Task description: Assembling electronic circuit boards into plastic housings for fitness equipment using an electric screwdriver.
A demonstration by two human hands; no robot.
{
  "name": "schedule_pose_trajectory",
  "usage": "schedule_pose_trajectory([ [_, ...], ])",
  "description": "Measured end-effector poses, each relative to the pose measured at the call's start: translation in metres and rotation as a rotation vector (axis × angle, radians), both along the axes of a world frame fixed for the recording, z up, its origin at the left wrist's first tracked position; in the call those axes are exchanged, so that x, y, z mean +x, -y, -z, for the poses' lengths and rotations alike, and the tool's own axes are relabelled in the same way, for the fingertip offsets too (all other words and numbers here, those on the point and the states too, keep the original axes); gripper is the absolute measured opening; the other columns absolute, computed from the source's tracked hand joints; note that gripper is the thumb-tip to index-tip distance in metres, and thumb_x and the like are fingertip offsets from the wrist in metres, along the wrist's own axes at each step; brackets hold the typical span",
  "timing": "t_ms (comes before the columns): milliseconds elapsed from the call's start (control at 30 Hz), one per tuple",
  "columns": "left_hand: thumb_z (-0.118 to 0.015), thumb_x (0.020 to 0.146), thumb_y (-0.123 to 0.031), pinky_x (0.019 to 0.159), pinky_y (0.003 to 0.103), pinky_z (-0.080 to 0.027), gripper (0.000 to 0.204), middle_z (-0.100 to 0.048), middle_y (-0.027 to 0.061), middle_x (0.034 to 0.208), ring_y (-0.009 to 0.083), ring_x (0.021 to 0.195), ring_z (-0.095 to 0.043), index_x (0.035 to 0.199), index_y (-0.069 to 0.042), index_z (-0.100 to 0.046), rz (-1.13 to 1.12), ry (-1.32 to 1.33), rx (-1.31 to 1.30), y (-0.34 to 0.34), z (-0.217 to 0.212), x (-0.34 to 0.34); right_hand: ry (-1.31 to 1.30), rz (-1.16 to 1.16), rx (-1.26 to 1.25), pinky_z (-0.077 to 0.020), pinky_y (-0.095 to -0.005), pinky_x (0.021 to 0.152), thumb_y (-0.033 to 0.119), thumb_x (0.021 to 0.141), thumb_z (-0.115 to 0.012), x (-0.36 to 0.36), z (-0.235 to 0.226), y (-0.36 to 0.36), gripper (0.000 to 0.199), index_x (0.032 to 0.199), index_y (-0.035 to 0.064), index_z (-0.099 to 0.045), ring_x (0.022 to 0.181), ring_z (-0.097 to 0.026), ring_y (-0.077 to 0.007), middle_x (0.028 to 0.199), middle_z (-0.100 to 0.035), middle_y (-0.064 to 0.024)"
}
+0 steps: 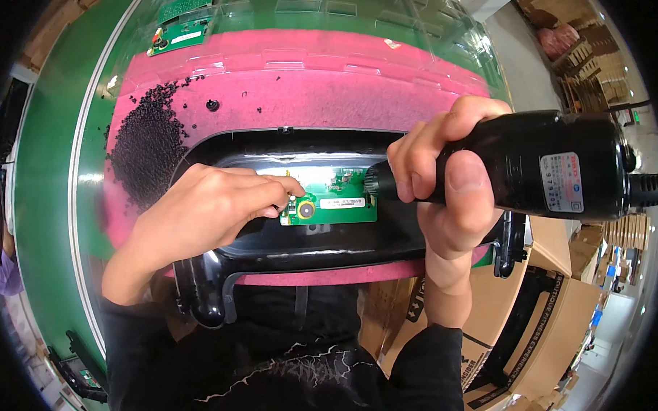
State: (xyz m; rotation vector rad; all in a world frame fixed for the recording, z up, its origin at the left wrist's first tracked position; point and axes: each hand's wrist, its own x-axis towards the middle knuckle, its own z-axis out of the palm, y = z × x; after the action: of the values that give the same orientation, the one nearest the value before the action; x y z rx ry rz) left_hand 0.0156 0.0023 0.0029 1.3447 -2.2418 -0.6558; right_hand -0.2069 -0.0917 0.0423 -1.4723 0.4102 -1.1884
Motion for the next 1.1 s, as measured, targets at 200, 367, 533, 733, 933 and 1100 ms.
schedule_pose_trajectory([
  [200, -0.062, 0.074, 0.002, 0.058, 0.033, -0.054, 0.011, -0.069, 0.0028, 0.102, 0.0219, 0.079, -0.069, 0.082, -0.003, -0.057, 0.005, 0.001, 0.044, 0.001, -0.006, 0.000, -0.036, 0.002, -0.011, -0.0332, -0.0287, 0.051, 0.034, 0.089, -0.053, 0.007, 0.003, -0.001, 0.028, 0.100, 0.0091, -0.045, 0.045, -0.036, -0.0102, 0.057, -0.040, 0.0010],
  [367, -0.063, 0.079, -0.002, 0.060, 0.033, -0.054, 0.010, -0.070, 0.0046, 0.099, 0.0226, 0.079, -0.069, 0.088, -0.003, -0.061, 0.007, -0.033, 0.028, 0.002, -0.002, 0.002, -0.001, 0.054, -0.017, -0.0333, -0.0290, 0.052, 0.037, 0.088, -0.052, 0.007, 0.004, -0.006, 0.033, 0.102, 0.0079, -0.047, 0.044, -0.037, -0.0116, 0.057, -0.041, 0.0002],
  [533, -0.069, 0.080, -0.008, 0.064, 0.032, -0.055, 0.014, -0.070, 0.0085, 0.091, 0.0248, 0.077, -0.069, 0.092, -0.002, -0.066, 0.035, -0.249, -0.096, 0.002, -0.002, 0.006, 0.271, -0.080, -0.055, -0.0385, -0.0278, 0.049, 0.043, 0.086, -0.065, 0.010, -0.009, -0.031, 0.042, 0.104, 0.0117, -0.043, 0.047, -0.046, -0.0130, 0.063, -0.051, -0.0002],
  [733, -0.072, 0.077, -0.004, 0.064, 0.031, -0.055, 0.011, -0.070, 0.0111, 0.081, 0.0244, 0.072, -0.069, 0.087, 0.000, -0.068, 0.039, -0.554, -0.038, 0.003, -0.007, 0.009, 0.456, -0.156, -0.114, -0.0398, -0.0211, 0.053, 0.037, 0.080, -0.067, 0.034, -0.037, -0.049, 0.035, 0.094, 0.0117, -0.045, 0.044, -0.048, -0.0055, 0.057, -0.052, 0.0049],
  [933, -0.072, 0.076, -0.001, 0.066, 0.032, -0.055, 0.011, -0.069, 0.0111, 0.082, 0.0243, 0.074, -0.068, 0.086, 0.001, -0.067, 0.060, -0.568, -0.047, 0.004, -0.001, 0.012, 0.457, -0.189, -0.167, -0.0401, -0.0198, 0.051, 0.038, 0.080, -0.067, 0.040, -0.034, -0.049, 0.036, 0.094, 0.0121, -0.046, 0.044, -0.050, -0.0052, 0.058, -0.054, 0.0048],
  [1100, -0.066, 0.081, -0.003, 0.067, 0.033, -0.054, 0.010, -0.068, 0.0119, 0.081, 0.0251, 0.074, -0.068, 0.091, 0.001, -0.065, 0.041, -0.568, 0.062, 0.001, -0.003, 0.014, 0.446, -0.190, -0.184, -0.0394, -0.0186, 0.050, 0.040, 0.080, -0.067, 0.046, -0.030, -0.048, 0.038, 0.095, 0.0120, -0.046, 0.043, -0.049, -0.0045, 0.058, -0.053, 0.0055],
])
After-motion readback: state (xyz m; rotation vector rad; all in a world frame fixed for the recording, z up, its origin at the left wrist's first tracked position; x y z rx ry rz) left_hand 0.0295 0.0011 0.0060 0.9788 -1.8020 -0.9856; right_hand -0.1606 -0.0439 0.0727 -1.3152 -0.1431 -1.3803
